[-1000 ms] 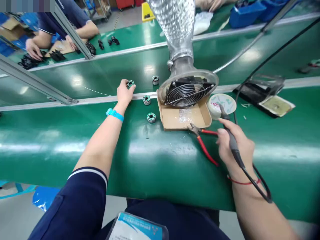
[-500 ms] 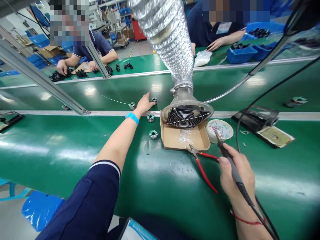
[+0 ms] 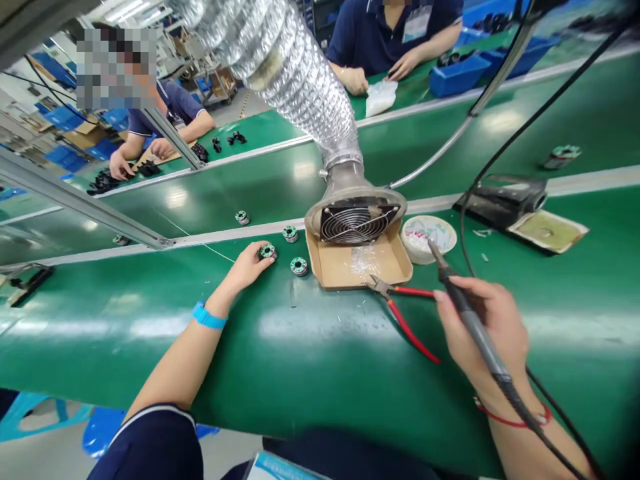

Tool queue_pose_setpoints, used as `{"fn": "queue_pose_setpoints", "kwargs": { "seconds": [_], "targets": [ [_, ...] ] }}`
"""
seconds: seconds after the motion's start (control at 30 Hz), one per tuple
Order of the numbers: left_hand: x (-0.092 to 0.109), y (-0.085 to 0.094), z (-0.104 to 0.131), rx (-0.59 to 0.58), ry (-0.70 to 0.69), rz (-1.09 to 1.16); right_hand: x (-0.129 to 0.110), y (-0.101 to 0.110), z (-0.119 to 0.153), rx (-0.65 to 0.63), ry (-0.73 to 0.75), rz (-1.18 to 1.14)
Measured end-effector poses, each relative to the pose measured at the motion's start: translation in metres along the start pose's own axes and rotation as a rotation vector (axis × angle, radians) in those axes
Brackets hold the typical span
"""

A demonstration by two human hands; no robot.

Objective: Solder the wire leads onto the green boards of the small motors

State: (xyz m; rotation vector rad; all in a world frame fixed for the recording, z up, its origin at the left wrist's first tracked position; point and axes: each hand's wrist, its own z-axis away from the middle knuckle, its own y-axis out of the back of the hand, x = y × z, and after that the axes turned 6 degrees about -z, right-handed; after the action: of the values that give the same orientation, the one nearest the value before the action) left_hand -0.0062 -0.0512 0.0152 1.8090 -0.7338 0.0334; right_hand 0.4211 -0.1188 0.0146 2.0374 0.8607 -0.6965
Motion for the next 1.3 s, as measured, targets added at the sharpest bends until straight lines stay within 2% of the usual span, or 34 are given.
{"fn": "queue_pose_setpoints", "kwargs": {
  "seconds": [0.13,0.23,0.3,0.4,0.53,0.67,0.83,1.13,1.3],
  "targets": [
    [0.050,0.010,0.042,-0.084,0.115,0.067,-0.013,0.000,0.011,0.024,-0.046,-0.038],
    [0.096,0.005,0.057,-0.193,0.203,0.169,-0.034,0.002,0.020,-0.149,-0.140,-0.232],
    [0.127,0.001,0.060,-0.290,0.305,0.328,-0.051,0.004,0.023,-0.307,-0.144,-0.380],
    [0.165,-0.005,0.056,-0.427,0.404,0.563,-0.075,0.005,0.023,-0.475,-0.052,-0.418],
    [0.197,-0.007,0.045,-0.473,0.287,0.661,-0.094,0.004,0.020,-0.580,-0.039,-0.455],
    [0.209,-0.006,0.042,-0.449,0.112,0.588,-0.096,0.006,0.021,-0.653,-0.145,-0.507],
    [0.211,-0.006,0.046,-0.406,0.008,0.525,-0.092,0.009,0.024,-0.709,-0.211,-0.486],
    [0.215,-0.005,0.047,-0.349,-0.064,0.445,-0.097,0.011,0.020,-0.789,-0.219,-0.487],
    [0.216,-0.006,0.050,-0.290,-0.056,0.464,-0.097,0.008,0.024,-0.756,-0.144,-0.495]
  ]
}}
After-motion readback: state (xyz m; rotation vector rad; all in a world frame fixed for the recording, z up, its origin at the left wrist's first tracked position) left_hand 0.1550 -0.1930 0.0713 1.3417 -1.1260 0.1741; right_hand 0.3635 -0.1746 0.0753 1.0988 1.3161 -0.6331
